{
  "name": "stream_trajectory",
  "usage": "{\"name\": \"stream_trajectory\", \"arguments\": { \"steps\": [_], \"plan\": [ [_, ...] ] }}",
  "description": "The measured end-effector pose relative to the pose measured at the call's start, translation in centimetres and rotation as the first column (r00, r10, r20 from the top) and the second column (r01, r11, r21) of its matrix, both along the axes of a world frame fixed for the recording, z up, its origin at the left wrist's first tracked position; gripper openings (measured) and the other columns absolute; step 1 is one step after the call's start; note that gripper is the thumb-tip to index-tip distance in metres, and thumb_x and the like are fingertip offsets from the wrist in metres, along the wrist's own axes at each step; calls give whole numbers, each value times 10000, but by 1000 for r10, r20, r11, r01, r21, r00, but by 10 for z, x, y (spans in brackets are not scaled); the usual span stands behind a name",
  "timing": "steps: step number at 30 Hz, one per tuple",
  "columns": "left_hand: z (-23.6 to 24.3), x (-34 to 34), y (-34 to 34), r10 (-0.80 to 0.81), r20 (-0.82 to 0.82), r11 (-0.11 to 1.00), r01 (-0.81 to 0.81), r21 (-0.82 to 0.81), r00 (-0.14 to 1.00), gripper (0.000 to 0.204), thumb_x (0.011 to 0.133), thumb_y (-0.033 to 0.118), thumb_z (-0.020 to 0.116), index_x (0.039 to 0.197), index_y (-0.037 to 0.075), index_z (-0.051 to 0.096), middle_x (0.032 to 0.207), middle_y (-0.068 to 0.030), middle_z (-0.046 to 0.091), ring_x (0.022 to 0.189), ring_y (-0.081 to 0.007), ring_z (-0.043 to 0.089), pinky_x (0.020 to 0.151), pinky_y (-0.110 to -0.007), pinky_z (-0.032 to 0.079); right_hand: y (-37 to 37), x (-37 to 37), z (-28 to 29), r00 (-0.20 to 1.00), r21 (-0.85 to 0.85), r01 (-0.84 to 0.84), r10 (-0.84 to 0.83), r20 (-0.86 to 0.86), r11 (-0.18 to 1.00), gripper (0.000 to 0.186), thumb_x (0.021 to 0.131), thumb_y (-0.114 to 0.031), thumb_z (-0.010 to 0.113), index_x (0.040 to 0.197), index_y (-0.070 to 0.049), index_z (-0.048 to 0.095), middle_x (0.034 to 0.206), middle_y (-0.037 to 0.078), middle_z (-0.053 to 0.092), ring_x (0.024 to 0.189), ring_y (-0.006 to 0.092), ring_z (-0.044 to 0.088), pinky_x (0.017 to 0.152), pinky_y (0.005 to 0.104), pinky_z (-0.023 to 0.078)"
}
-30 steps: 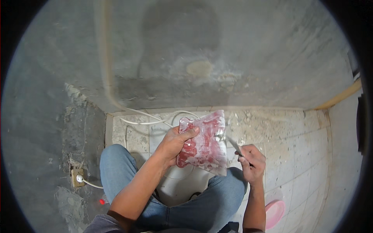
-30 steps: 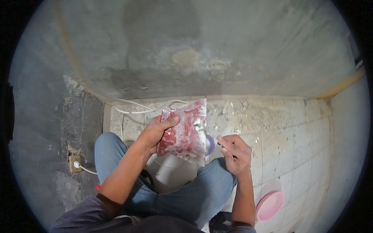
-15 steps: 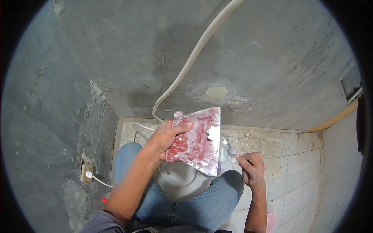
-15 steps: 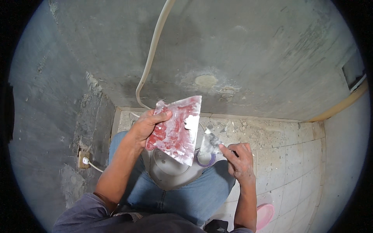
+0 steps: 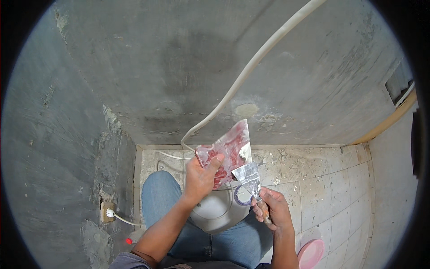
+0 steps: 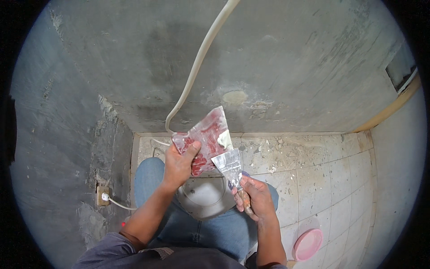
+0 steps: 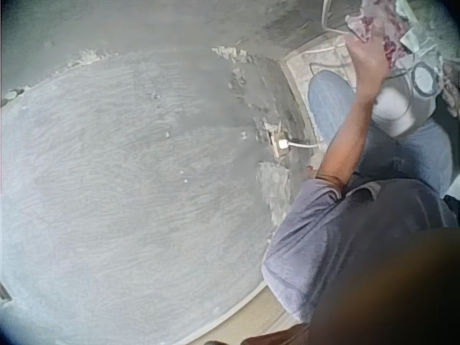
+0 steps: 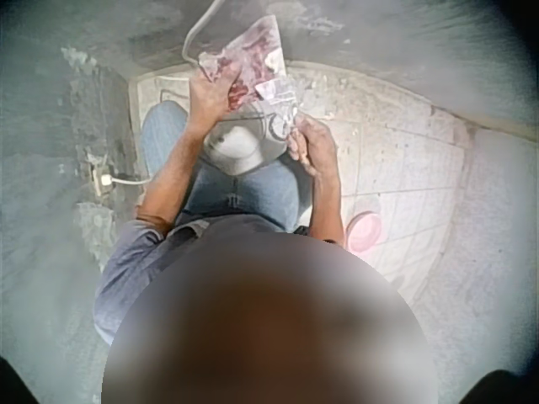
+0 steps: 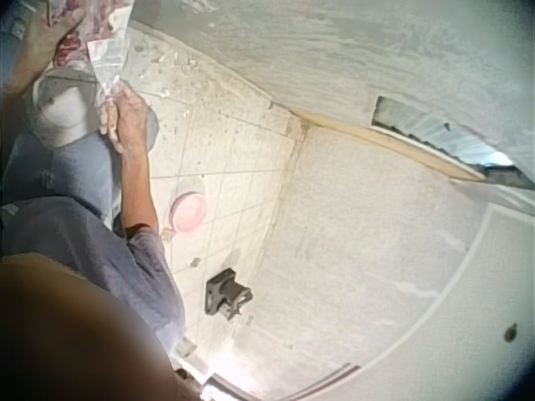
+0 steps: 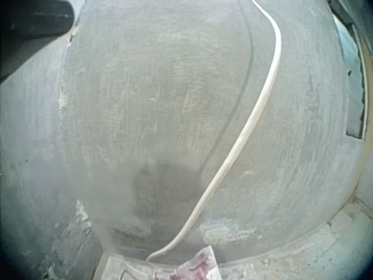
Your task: Patching or scraping a wall corner using putty knives and filler material.
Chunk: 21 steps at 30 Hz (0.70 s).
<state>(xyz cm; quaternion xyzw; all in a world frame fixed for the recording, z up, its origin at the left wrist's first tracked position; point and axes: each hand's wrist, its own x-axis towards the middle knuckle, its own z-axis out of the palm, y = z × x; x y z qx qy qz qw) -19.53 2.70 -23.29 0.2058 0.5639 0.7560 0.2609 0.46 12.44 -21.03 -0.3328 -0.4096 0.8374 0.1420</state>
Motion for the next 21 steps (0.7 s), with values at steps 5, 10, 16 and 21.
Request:
{"name": "stream_trajectory", "arguments": {
  "steps": [5,10,16,21],
  "plan": [
    [1,1,-19,-160,-49,987,159,-27,986,237,935,141,635,1073,-52,634,914,-61,690,817,-79,606,723,-257,510,3,-9,-5,999,-59,-16,14,-46,998,244,953,-180,549,1000,58,565,750,110,620,465,120,527,350,236,421],
    [-9,-11,-34,-201,-357,979,195,-55,912,248,905,62,637,1133,-35,631,947,-102,707,843,-124,651,731,-266,523,6,-15,-12,993,-87,-72,63,-101,994,253,950,-177,557,1002,70,562,752,111,617,452,119,518,345,230,411],
    [-7,-23,-43,-104,-834,992,119,-46,541,446,734,-31,694,1165,78,655,1023,-134,698,898,-283,694,753,-321,562,1,-17,-4,987,-97,-133,123,-107,986,259,963,-182,539,1062,53,581,783,104,617,501,114,532,383,233,420],
    [-8,-37,-72,-95,-870,994,6,-105,483,480,695,-24,696,1162,82,658,1075,-132,688,967,-287,684,797,-353,569,1,-26,15,960,-56,-257,248,-131,965,284,950,-213,559,988,68,576,774,112,605,499,126,531,381,240,423]
  ]
}}
